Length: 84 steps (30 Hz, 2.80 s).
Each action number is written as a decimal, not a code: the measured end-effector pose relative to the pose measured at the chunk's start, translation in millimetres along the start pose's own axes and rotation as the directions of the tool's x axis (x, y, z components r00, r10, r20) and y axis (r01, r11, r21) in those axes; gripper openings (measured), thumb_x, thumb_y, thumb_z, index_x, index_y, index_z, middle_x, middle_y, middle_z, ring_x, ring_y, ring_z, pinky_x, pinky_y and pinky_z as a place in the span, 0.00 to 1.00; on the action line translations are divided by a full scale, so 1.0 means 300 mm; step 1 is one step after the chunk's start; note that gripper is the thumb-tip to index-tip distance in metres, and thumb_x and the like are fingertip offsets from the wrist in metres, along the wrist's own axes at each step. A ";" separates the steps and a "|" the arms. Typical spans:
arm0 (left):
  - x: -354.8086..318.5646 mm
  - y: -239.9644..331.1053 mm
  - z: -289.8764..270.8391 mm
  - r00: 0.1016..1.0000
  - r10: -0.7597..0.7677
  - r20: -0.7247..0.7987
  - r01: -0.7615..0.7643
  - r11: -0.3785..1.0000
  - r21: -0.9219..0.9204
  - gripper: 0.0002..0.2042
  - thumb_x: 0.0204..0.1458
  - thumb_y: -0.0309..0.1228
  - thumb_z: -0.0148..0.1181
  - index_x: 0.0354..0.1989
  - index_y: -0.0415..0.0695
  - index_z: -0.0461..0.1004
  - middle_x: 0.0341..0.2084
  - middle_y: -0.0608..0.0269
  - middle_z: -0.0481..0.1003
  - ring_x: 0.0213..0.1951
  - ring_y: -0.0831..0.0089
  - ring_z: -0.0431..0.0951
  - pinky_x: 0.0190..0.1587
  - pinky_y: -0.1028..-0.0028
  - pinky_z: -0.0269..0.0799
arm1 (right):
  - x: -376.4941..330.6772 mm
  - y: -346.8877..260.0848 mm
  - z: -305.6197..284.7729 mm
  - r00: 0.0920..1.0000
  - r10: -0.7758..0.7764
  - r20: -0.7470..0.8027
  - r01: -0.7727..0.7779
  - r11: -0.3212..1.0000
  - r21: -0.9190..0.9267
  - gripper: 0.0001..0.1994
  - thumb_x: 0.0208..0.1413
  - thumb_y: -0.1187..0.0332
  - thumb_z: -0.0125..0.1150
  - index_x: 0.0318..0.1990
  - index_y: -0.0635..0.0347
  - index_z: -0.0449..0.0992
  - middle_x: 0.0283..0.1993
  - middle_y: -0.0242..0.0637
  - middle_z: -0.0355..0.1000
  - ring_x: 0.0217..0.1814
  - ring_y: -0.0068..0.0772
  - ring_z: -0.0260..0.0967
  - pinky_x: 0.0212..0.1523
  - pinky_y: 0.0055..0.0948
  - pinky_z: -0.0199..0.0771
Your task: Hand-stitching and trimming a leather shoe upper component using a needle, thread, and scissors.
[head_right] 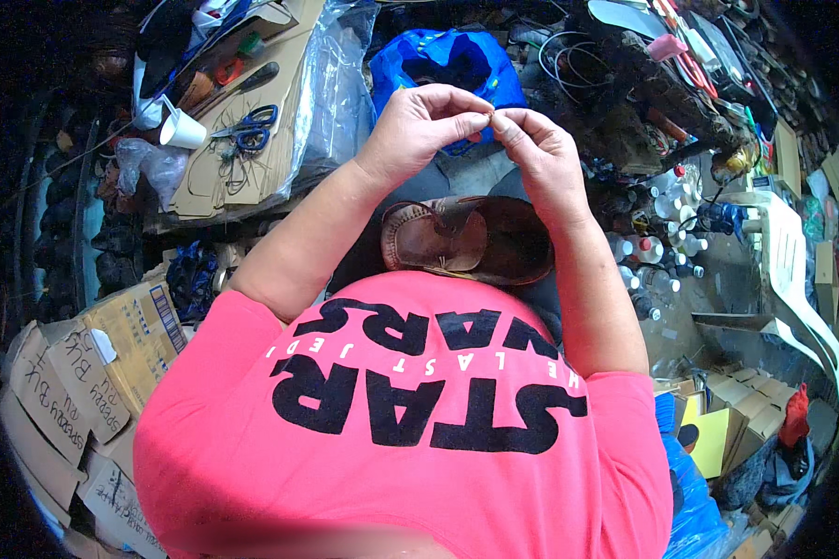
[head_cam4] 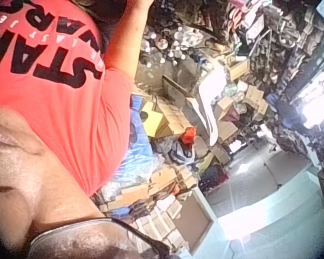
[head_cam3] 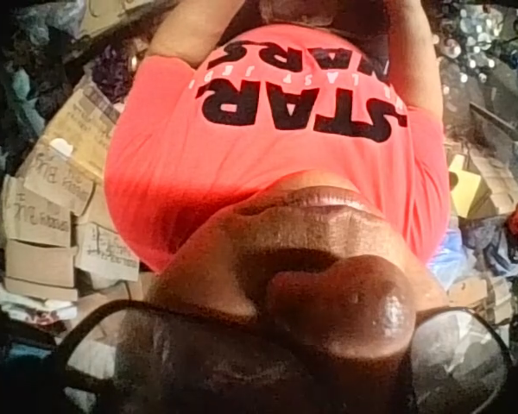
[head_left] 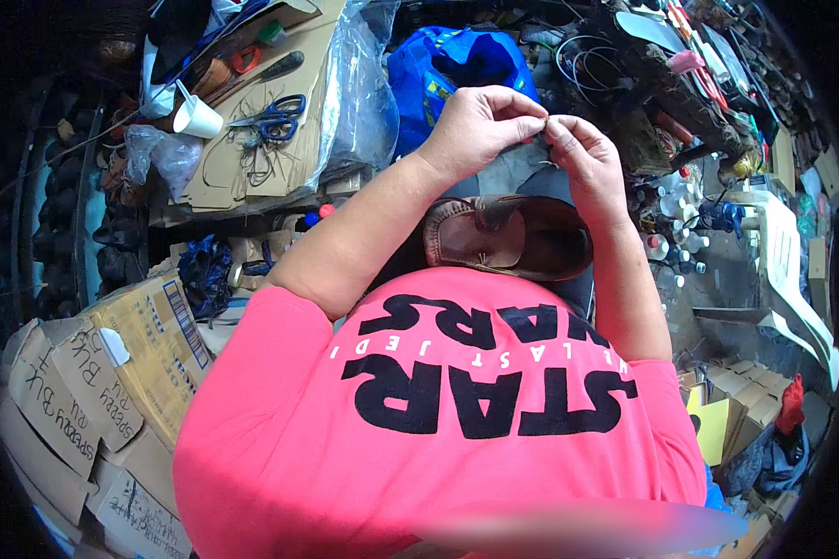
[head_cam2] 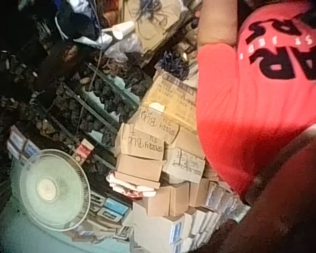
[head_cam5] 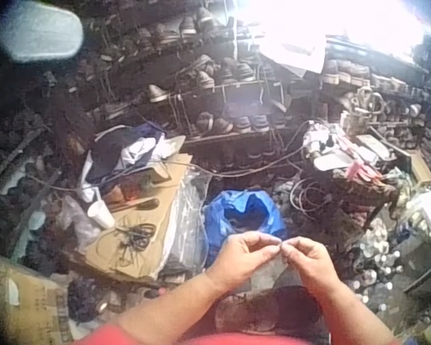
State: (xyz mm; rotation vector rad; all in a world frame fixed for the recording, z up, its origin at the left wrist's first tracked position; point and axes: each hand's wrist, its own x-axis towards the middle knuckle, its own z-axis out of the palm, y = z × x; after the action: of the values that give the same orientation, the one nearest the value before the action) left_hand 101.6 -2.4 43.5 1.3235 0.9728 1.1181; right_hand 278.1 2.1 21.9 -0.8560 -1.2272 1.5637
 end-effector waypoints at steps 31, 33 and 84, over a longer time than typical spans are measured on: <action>0.017 -0.055 -0.008 0.998 0.047 0.043 -0.059 0.940 0.337 0.06 0.49 0.29 0.61 0.32 0.39 0.77 0.26 0.66 0.76 0.28 0.81 0.73 0.34 0.80 0.69 | 0.002 0.014 -0.047 0.996 -0.026 0.089 0.047 0.971 -0.235 0.08 0.54 0.67 0.60 0.36 0.63 0.75 0.30 0.23 0.69 0.30 0.15 0.62 0.33 0.16 0.62; 0.017 -0.057 -0.003 0.997 -0.066 0.035 0.057 0.978 0.201 0.06 0.50 0.28 0.61 0.34 0.38 0.77 0.26 0.68 0.76 0.29 0.84 0.72 0.34 0.81 0.69 | 0.000 0.020 -0.059 0.986 0.128 0.107 -0.129 0.992 0.003 0.08 0.55 0.66 0.60 0.36 0.60 0.75 0.29 0.22 0.68 0.28 0.12 0.59 0.30 0.14 0.57; 0.030 -0.146 -0.208 0.919 0.281 -0.276 -0.046 0.772 0.634 0.03 0.42 0.25 0.61 0.25 0.41 0.78 0.22 0.66 0.73 0.22 0.83 0.70 0.27 0.81 0.68 | -0.373 -0.011 -0.856 0.888 0.160 -0.430 -0.177 0.984 -0.001 0.07 0.54 0.68 0.59 0.38 0.60 0.75 0.32 0.26 0.70 0.31 0.15 0.64 0.35 0.17 0.63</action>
State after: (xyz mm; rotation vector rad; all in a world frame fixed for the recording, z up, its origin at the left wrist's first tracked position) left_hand 45.1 23.2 -2.0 1.7952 1.6208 1.2568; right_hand 549.5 -24.1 -43.1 -1.2853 -0.8832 1.3851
